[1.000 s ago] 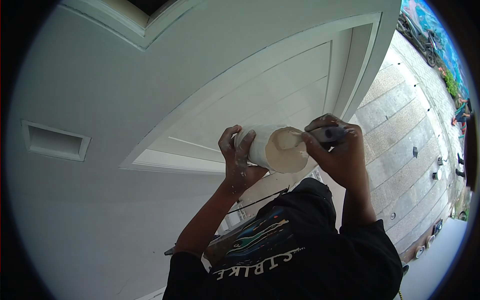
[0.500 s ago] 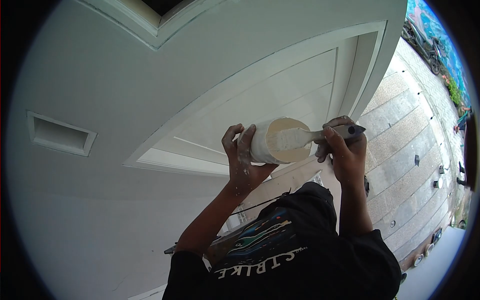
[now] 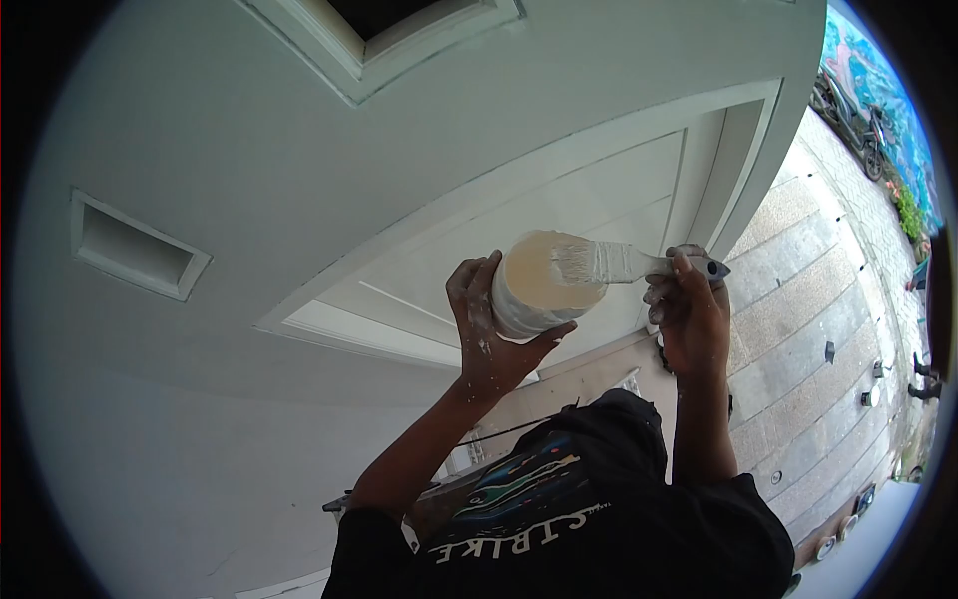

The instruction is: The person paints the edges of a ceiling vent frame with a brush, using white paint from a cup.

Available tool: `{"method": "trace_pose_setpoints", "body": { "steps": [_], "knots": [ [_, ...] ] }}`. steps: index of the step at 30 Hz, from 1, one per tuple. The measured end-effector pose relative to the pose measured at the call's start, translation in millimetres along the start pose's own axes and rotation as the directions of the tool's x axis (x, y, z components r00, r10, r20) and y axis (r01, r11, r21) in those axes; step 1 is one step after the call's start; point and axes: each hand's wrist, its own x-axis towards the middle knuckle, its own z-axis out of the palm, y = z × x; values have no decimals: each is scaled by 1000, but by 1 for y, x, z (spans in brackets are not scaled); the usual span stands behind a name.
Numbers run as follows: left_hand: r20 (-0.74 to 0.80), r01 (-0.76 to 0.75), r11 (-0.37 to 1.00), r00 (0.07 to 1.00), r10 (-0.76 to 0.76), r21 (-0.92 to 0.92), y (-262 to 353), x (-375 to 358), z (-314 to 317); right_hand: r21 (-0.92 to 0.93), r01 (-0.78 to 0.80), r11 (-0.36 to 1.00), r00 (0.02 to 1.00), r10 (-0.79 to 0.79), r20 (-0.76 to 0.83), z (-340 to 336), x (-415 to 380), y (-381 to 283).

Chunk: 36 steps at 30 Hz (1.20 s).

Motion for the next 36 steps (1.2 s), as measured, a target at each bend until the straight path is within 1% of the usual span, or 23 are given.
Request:
{"method": "trace_pose_setpoints", "body": {
  "steps": [1,3,4,6,7,8,9,11,13,15,16,18,19,21,23,25,26,28,30,31,32,34,36],
  "knots": [
    [-13,-9,1000,1000,9,4,1,2,-2,2,10,1000,1000,-10,13,4,1,-2],
    [17,130,977,992,-129,-169,-1,10,-9,-2,56,998,998,-56,39,18,6,-8],
    [-3,110,982,994,-112,-156,-1,15,-12,24,85,996,992,-87,93,22,12,-11],
    [50,225,924,974,-221,-310,2,25,-19,49,141,989,975,-148,168,38,23,-22],
    [37,207,932,978,-206,-298,3,31,-24,61,185,981,956,-194,219,47,28,-28],
    [58,264,886,963,-262,-382,3,38,-28,70,209,975,938,-220,267,57,33,-32],
    [87,319,827,945,-316,-463,3,45,-32,85,218,972,933,-234,275,66,40,-35],
    [63,296,845,952,-300,-444,0,58,-42,99,265,959,902,-283,326,86,54,-41],
    [44,278,861,957,-287,-427,-5,69,-50,82,297,951,889,-307,339,112,74,-53],
    [9,308,833,940,-342,-460,-8,73,-55,-39,444,895,849,-406,339,144,94,-62],
    [7,301,839,942,-335,-453,-9,74,-57,-29,448,893,846,-413,337,158,105,-64],
    [-31,302,858,938,-345,-416,-10,71,-62,-168,564,808,769,-441,462,184,123,-69],
    [-33,297,862,940,-340,-412,-10,68,-64,-162,567,808,767,-446,461,195,127,-69],
    [-22,318,865,935,-354,-388,-11,61,-66,-290,577,764,779,-407,476,213,132,-69],
    [-20,329,876,933,-358,-354,-12,53,-68,-304,584,753,777,-410,477,224,135,-65],
    [-15,338,886,932,-361,-318,-15,45,-70,-408,566,717,805,-375,459,231,137,-62],
    [-10,352,867,925,-379,-352,-16,41,-71,-404,566,718,805,-377,458,235,140,-57],
    [-3,365,849,918,-396,-383,-18,35,-74,-405,631,662,766,-446,463,239,145,-47],
    [5,390,866,912,-409,-312,-19,30,-78,-412,619,669,774,-429,465,239,147,-45],
    [6,390,867,913,-409,-310,-19,27,-79,-420,608,674,781,-411,471,239,147,-45],
    [4,403,851,904,-427,-336,-21,24,-81,-419,609,674,780,-413,470,236,147,-48],
    [2,413,834,896,-443,-364,-21,21,-82,-406,505,762,836,-313,452,225,147,-59],
    [3,447,789,871,-491,-421,-21,18,-85,-393,516,761,836,-348,424,222,145,-59]
  ]
}}
